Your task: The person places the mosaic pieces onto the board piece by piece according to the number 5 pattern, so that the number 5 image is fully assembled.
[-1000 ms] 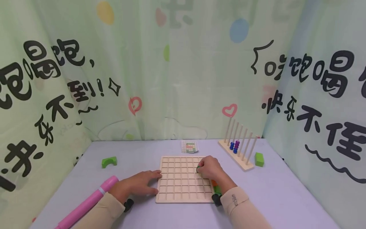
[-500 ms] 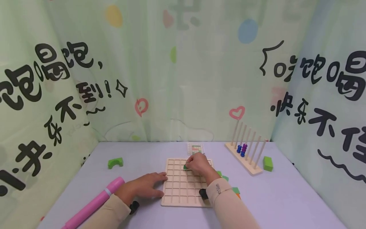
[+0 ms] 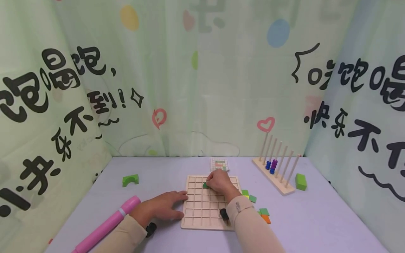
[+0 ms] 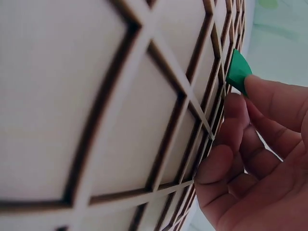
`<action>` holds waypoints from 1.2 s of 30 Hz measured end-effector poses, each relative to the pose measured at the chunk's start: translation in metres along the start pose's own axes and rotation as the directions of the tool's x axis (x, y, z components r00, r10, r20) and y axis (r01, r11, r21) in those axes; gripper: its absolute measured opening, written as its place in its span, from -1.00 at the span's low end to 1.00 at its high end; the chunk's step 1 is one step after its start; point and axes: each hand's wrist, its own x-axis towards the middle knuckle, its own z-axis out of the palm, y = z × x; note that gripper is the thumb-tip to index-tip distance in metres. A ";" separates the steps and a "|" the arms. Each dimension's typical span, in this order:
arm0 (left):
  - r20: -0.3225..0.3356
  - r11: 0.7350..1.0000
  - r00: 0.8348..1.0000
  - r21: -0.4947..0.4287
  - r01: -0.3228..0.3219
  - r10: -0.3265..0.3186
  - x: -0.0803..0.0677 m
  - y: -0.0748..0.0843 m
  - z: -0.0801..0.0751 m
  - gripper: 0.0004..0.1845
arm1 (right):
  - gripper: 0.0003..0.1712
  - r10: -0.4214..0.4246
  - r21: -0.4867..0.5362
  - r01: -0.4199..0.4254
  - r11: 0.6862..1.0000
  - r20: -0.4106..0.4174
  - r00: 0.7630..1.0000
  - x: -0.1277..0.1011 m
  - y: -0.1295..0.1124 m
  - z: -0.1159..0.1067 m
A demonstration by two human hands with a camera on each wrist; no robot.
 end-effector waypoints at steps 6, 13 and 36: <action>0.005 1.000 1.000 -0.002 -0.016 0.016 0.003 0.002 0.004 -0.30 | -0.90 -0.059 -0.077 0.058 0.995 -0.002 0.998 -0.003 0.004 -0.002; 0.011 1.000 1.000 0.004 -0.023 0.022 0.006 0.006 0.007 -0.30 | -0.90 -0.029 -0.135 0.029 0.990 0.001 1.000 -0.008 0.001 -0.004; -0.002 1.000 1.000 0.005 -0.017 0.017 0.002 0.001 0.005 -0.28 | -0.84 0.074 -0.004 -0.074 0.997 0.033 0.997 -0.070 0.058 -0.068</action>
